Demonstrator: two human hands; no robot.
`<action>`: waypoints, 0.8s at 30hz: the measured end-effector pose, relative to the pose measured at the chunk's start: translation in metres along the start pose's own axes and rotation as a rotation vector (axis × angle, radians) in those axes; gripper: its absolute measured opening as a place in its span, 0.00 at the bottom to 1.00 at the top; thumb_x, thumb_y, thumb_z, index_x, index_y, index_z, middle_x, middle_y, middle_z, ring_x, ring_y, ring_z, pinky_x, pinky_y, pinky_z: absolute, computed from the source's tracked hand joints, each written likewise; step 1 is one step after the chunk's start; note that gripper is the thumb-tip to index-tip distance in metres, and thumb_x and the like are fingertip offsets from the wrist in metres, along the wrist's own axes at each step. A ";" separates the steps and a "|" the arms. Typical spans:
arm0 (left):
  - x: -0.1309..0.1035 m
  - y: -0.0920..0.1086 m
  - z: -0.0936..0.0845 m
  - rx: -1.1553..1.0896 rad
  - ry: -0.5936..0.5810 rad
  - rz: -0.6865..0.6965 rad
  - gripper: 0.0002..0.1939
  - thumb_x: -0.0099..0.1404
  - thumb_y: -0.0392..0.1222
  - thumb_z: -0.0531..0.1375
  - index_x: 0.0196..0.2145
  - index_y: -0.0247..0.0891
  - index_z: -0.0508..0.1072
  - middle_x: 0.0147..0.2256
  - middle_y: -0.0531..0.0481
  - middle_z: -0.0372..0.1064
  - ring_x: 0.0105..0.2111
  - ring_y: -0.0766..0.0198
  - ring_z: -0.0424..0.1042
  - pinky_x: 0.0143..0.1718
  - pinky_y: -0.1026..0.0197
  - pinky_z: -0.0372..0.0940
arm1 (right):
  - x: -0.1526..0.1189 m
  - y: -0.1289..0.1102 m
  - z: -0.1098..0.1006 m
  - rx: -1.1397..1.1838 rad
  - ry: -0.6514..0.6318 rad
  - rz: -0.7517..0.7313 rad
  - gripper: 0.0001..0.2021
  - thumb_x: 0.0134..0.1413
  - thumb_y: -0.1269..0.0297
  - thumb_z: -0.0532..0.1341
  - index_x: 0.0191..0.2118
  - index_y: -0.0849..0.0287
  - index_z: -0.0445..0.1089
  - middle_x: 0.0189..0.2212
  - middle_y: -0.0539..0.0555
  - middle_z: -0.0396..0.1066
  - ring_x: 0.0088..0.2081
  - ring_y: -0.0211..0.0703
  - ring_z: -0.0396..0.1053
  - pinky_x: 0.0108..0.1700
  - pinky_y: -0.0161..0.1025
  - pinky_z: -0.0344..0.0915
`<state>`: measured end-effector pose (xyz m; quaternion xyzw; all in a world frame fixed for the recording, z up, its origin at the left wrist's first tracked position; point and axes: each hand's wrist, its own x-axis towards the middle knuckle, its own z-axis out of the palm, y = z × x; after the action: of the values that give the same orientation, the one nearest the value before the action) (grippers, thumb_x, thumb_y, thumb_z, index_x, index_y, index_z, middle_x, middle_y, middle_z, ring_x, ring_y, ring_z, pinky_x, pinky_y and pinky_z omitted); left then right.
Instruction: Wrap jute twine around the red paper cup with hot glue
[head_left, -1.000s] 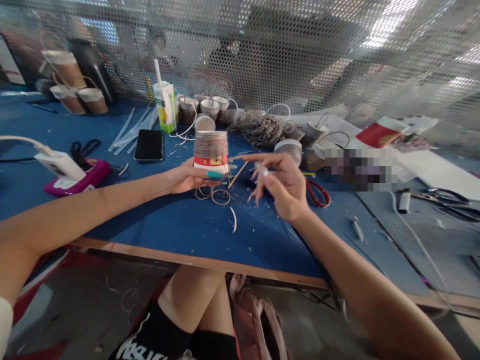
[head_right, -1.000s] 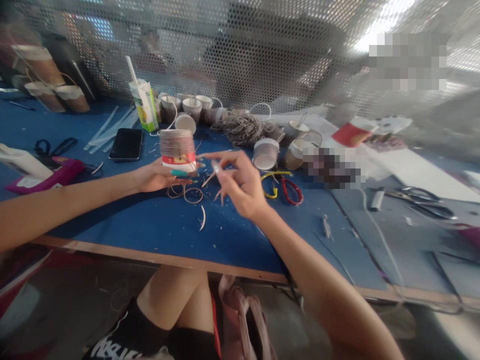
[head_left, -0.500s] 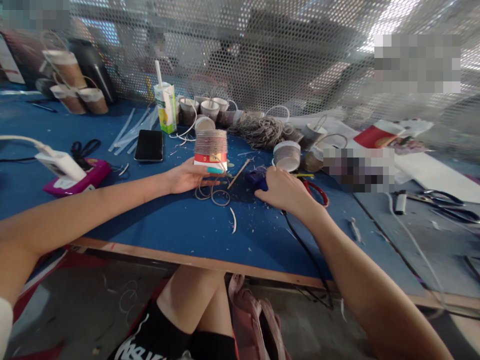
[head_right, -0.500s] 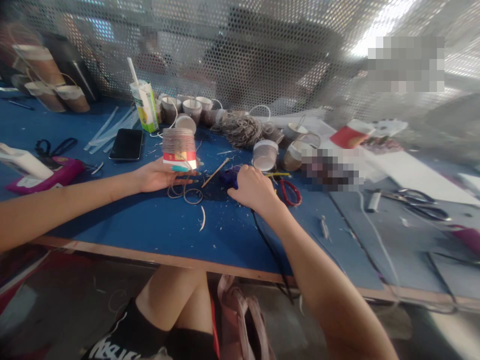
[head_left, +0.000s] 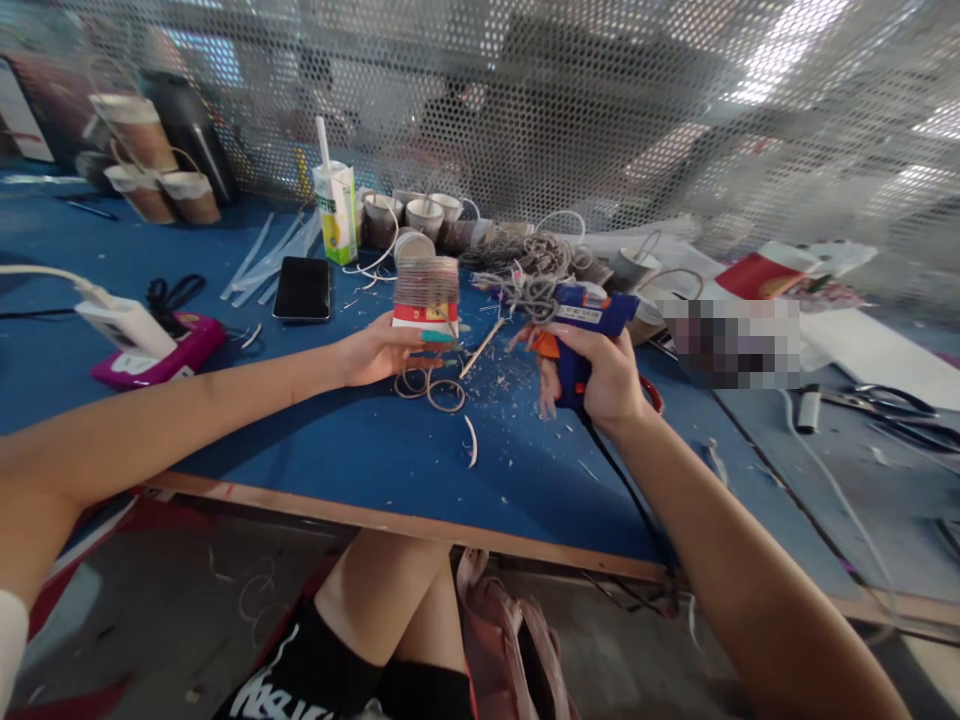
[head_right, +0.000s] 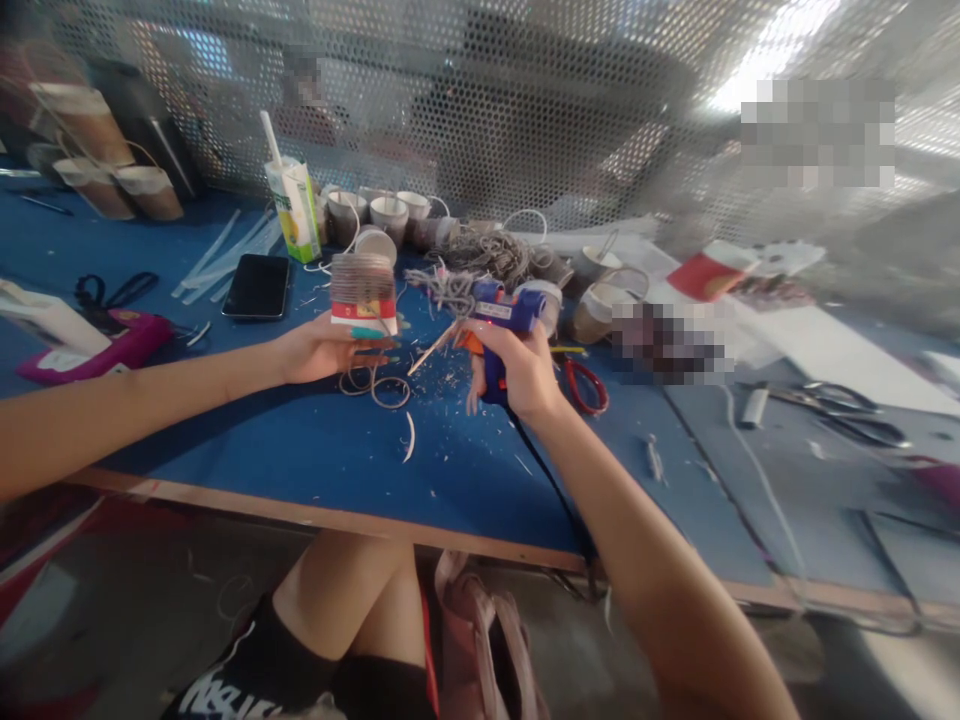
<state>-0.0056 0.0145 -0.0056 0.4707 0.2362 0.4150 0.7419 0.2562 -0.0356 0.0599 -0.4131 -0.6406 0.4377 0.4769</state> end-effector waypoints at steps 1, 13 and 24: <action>0.000 0.000 0.001 -0.011 0.002 -0.002 0.22 0.51 0.40 0.77 0.44 0.40 0.81 0.44 0.46 0.83 0.48 0.53 0.81 0.58 0.43 0.71 | -0.002 -0.002 0.003 0.012 -0.033 -0.007 0.18 0.50 0.47 0.69 0.23 0.54 0.68 0.09 0.46 0.63 0.09 0.39 0.60 0.11 0.38 0.60; 0.000 0.001 0.003 -0.022 0.007 -0.031 0.24 0.47 0.40 0.79 0.43 0.41 0.82 0.41 0.48 0.83 0.44 0.56 0.81 0.55 0.47 0.72 | -0.007 0.003 0.013 -0.097 -0.091 -0.027 0.26 0.50 0.51 0.75 0.15 0.53 0.62 0.06 0.46 0.59 0.07 0.36 0.57 0.11 0.38 0.60; 0.001 -0.003 0.000 0.027 -0.030 -0.010 0.24 0.52 0.40 0.76 0.47 0.40 0.80 0.44 0.46 0.83 0.49 0.52 0.81 0.59 0.43 0.69 | -0.007 -0.001 0.016 -0.190 -0.082 0.056 0.20 0.49 0.58 0.68 0.14 0.52 0.60 0.05 0.47 0.58 0.08 0.36 0.59 0.15 0.36 0.61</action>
<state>-0.0041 0.0150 -0.0080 0.4856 0.2331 0.4011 0.7410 0.2423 -0.0451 0.0564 -0.4559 -0.6865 0.4045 0.3965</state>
